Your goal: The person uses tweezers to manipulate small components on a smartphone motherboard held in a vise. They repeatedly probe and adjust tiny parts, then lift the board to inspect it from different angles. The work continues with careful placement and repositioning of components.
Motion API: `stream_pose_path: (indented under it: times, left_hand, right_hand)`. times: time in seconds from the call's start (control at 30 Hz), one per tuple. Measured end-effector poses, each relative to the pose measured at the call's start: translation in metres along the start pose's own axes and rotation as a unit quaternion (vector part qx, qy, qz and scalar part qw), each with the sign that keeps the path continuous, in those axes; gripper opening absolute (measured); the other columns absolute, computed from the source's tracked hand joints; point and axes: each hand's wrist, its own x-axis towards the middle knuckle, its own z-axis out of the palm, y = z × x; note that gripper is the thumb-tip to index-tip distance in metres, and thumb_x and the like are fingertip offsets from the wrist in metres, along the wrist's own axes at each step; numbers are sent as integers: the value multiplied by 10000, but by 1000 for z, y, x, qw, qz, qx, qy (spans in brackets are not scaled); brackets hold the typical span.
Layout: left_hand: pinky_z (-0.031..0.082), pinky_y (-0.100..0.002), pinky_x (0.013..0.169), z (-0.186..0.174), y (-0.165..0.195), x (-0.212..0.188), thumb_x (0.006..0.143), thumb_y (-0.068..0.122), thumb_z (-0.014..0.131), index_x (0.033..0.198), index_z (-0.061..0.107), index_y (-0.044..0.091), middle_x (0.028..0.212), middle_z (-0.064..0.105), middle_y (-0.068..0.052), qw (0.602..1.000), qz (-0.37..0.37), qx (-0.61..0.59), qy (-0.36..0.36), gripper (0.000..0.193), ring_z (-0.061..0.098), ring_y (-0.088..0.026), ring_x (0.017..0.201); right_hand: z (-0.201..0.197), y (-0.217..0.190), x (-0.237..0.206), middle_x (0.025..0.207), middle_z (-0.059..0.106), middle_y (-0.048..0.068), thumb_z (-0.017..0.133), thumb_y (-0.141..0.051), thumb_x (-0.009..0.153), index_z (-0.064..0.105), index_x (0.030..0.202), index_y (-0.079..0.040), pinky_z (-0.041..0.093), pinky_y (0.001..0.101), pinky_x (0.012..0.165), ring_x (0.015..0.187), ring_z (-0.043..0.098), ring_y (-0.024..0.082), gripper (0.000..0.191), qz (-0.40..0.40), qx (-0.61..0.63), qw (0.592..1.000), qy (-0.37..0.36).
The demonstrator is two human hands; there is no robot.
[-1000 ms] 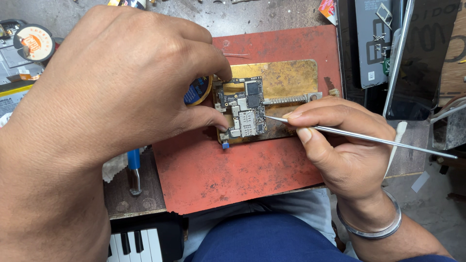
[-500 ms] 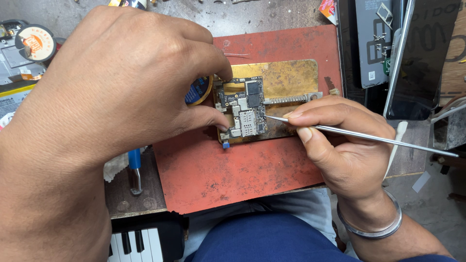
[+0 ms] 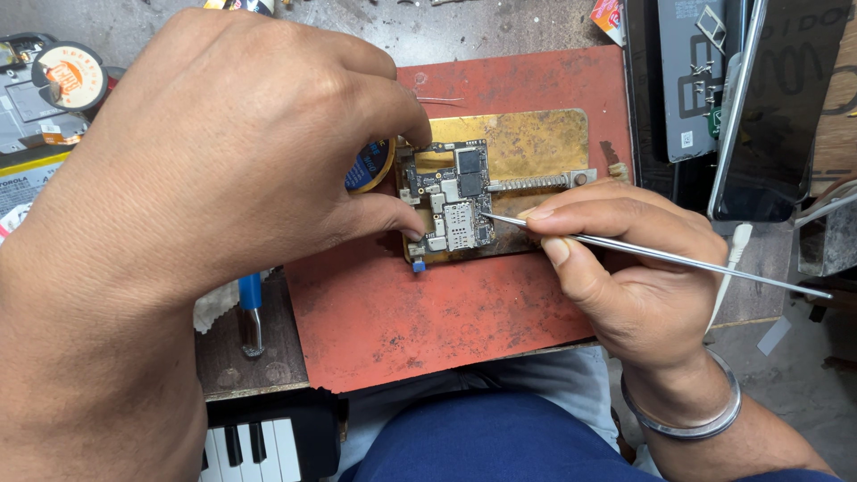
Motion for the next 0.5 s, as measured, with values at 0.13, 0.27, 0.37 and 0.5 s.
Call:
stream_pose_path:
  times: [0.13,0.27,0.37,0.5]
  left_hand:
    - [507,-435,665,0,0,0,626,547,862,958,782,122,939,749,-34,1000,4,4,3,545,699,-284,808]
    - [505,-437,658,0,0,0,633,543,865,960,781,123,938,749,-34,1000,-4,2,-5,539,698,-287,806]
    - [504,-437,649,0,0,0,635,534,867,956,779,119,939,748,-37,1000,-6,-3,-5,533,697,-289,805]
    - [505,-433,645,-1,1,0,632,531,865,942,779,119,936,749,-33,1000,3,-2,8,522,698,-285,800]
  right_hand:
    - [0,0,0,999,744,136,714,-34,926,717,1027,7,592,271,797,878,747,197,109,-3,-5,1000,-1]
    - [1,0,0,986,747,136,710,-24,912,720,1012,7,589,269,778,894,747,204,105,8,-7,1000,3]
    - [1,0,0,989,745,134,713,-22,915,718,1016,5,595,270,786,886,749,199,104,4,-6,1000,5]
    - [1,-1,0,992,744,131,711,-23,921,717,1018,3,592,270,794,874,749,193,101,0,-12,1000,5]
